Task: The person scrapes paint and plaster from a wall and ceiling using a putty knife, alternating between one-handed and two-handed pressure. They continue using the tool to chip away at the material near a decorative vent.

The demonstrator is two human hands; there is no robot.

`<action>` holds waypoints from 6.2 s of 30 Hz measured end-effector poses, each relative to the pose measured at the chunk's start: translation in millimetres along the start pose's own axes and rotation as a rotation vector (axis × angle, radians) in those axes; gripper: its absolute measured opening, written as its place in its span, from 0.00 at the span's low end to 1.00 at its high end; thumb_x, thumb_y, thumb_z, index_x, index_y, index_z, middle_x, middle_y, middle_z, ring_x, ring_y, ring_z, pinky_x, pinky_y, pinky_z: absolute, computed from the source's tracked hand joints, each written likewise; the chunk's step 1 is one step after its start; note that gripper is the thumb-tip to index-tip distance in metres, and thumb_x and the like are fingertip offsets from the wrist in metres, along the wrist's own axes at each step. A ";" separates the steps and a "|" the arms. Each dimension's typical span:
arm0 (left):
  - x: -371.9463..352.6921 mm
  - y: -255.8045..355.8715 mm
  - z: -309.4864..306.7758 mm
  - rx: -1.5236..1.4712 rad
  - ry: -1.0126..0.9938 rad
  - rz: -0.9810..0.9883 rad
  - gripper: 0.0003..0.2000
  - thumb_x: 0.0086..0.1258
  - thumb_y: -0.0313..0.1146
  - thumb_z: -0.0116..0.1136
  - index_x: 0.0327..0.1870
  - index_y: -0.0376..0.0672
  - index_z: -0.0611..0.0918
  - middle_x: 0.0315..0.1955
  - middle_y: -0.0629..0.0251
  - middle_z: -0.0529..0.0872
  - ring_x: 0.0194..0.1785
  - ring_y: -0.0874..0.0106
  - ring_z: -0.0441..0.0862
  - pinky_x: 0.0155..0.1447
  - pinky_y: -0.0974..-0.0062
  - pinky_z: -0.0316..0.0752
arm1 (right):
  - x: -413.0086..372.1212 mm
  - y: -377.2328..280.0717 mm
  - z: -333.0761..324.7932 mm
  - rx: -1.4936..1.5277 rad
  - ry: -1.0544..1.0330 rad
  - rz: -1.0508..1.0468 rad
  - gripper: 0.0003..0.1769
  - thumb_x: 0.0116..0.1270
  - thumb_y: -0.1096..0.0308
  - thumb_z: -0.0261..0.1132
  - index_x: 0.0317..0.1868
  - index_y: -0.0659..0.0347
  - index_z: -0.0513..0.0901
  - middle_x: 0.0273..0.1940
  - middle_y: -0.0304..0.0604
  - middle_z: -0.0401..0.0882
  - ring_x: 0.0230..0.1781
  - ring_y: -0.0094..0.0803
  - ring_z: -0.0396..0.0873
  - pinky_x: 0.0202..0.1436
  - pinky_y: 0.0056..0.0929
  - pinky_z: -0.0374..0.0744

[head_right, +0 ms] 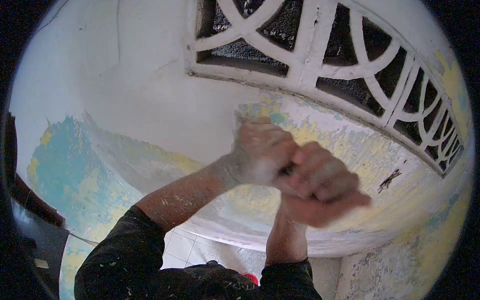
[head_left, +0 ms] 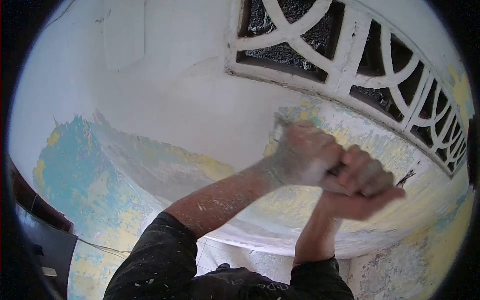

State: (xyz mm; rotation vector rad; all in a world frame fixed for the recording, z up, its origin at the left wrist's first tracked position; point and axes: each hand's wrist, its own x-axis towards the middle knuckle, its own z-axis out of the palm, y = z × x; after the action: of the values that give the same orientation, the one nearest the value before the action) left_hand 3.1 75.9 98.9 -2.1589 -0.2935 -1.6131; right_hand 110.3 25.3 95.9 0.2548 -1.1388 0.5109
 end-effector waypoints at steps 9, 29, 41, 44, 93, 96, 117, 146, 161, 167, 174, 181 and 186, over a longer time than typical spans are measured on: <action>-2.1 4.1 9.7 -0.110 -0.029 0.011 0.14 0.35 0.46 0.65 0.20 0.51 0.76 0.17 0.74 0.73 0.22 0.73 0.76 0.27 0.71 0.65 | -5.3 -7.3 -8.2 -0.034 -0.043 -0.068 0.33 0.78 0.38 0.31 0.22 0.50 0.64 0.14 0.34 0.63 0.16 0.29 0.62 0.37 0.39 0.72; -4.8 -7.4 1.1 -0.022 0.006 -0.065 0.21 0.49 0.57 0.69 0.17 0.51 0.74 0.14 0.72 0.73 0.21 0.73 0.78 0.30 0.71 0.71 | -7.3 16.3 -7.8 0.039 0.016 0.024 0.32 0.79 0.40 0.33 0.22 0.50 0.64 0.15 0.37 0.63 0.16 0.30 0.63 0.35 0.41 0.72; -18.5 -10.2 -9.6 -0.082 -0.096 -0.031 0.17 0.42 0.52 0.69 0.19 0.52 0.77 0.17 0.71 0.77 0.24 0.72 0.80 0.30 0.69 0.70 | -16.8 12.1 3.1 -0.081 0.026 -0.009 0.30 0.78 0.39 0.36 0.21 0.46 0.64 0.14 0.33 0.65 0.15 0.30 0.64 0.35 0.41 0.72; -14.0 4.4 -12.3 -0.038 -0.044 -0.090 0.14 0.43 0.49 0.68 0.18 0.52 0.77 0.17 0.71 0.79 0.25 0.72 0.81 0.33 0.68 0.71 | -16.5 -0.8 9.8 0.028 0.032 0.000 0.30 0.78 0.40 0.37 0.21 0.46 0.65 0.14 0.33 0.64 0.15 0.32 0.65 0.36 0.41 0.73; -15.8 -7.6 -15.8 -0.076 -0.253 0.127 0.15 0.59 0.43 0.63 0.16 0.50 0.77 0.11 0.70 0.75 0.17 0.71 0.77 0.28 0.68 0.70 | -63.7 -83.4 129.9 1.125 -0.350 0.459 0.13 0.74 0.74 0.53 0.48 0.73 0.82 0.49 0.58 0.73 0.40 0.35 0.76 0.44 0.29 0.75; -16.6 -9.0 -14.7 -0.079 -0.251 0.130 0.15 0.60 0.44 0.62 0.16 0.49 0.76 0.11 0.70 0.76 0.17 0.71 0.77 0.28 0.68 0.70 | -51.3 -111.1 135.5 1.135 -0.166 0.668 0.12 0.74 0.75 0.52 0.47 0.72 0.82 0.48 0.57 0.73 0.39 0.36 0.76 0.43 0.29 0.75; -8.4 -5.6 -15.3 -0.051 -0.251 0.216 0.17 0.57 0.47 0.64 0.14 0.49 0.75 0.12 0.69 0.76 0.18 0.70 0.77 0.30 0.69 0.68 | -11.0 -126.4 44.1 -0.830 -0.554 0.330 0.15 0.63 0.66 0.68 0.48 0.61 0.81 0.51 0.56 0.75 0.45 0.41 0.79 0.48 0.35 0.77; 22.0 0.1 15.5 -0.158 -0.087 0.138 0.15 0.59 0.44 0.64 0.16 0.50 0.78 0.13 0.70 0.76 0.19 0.71 0.77 0.28 0.67 0.67 | 32.8 -97.6 -0.9 -1.372 -0.624 0.581 0.09 0.67 0.72 0.63 0.43 0.66 0.75 0.25 0.39 0.77 0.24 0.19 0.71 0.27 0.23 0.72; 9.3 -7.2 -1.1 0.050 -0.081 0.034 0.13 0.61 0.44 0.65 0.20 0.48 0.81 0.15 0.69 0.78 0.21 0.69 0.79 0.32 0.67 0.70 | 42.5 -70.8 -8.2 -1.210 -0.644 0.566 0.07 0.64 0.75 0.65 0.41 0.64 0.77 0.28 0.40 0.79 0.26 0.20 0.73 0.29 0.23 0.72; 46.9 17.5 16.8 -0.116 -0.100 0.095 0.14 0.64 0.44 0.64 0.20 0.47 0.82 0.13 0.69 0.78 0.21 0.69 0.80 0.31 0.68 0.71 | 58.5 -105.8 -15.6 -1.165 -0.501 0.528 0.07 0.63 0.76 0.65 0.40 0.63 0.77 0.27 0.39 0.78 0.25 0.19 0.73 0.29 0.23 0.71; 13.0 -15.9 -12.5 0.045 -0.038 -0.011 0.15 0.66 0.43 0.62 0.20 0.47 0.82 0.15 0.67 0.80 0.21 0.69 0.80 0.32 0.67 0.74 | 56.6 -60.5 6.2 -1.217 -0.687 0.619 0.08 0.63 0.74 0.66 0.41 0.64 0.77 0.28 0.39 0.78 0.29 0.19 0.75 0.32 0.23 0.74; 50.8 4.0 12.9 -0.102 -0.017 0.009 0.17 0.68 0.44 0.60 0.19 0.46 0.82 0.13 0.66 0.80 0.19 0.68 0.80 0.31 0.66 0.75 | 76.3 -96.2 1.4 -1.267 -0.497 0.620 0.08 0.62 0.73 0.66 0.39 0.62 0.76 0.28 0.34 0.76 0.27 0.17 0.71 0.31 0.22 0.72; 46.2 7.8 14.4 -0.090 -0.105 0.032 0.17 0.66 0.44 0.61 0.18 0.46 0.82 0.12 0.66 0.80 0.18 0.68 0.79 0.30 0.67 0.73 | 63.7 -98.8 -16.0 -1.286 -0.606 0.555 0.09 0.65 0.70 0.67 0.41 0.61 0.74 0.27 0.33 0.72 0.27 0.16 0.65 0.30 0.20 0.68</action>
State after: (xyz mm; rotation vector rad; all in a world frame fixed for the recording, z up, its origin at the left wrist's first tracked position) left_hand 32.6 71.6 137.8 -2.3086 -0.2208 -1.5257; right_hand 193.9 -35.9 153.6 -1.1162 -1.9175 0.0798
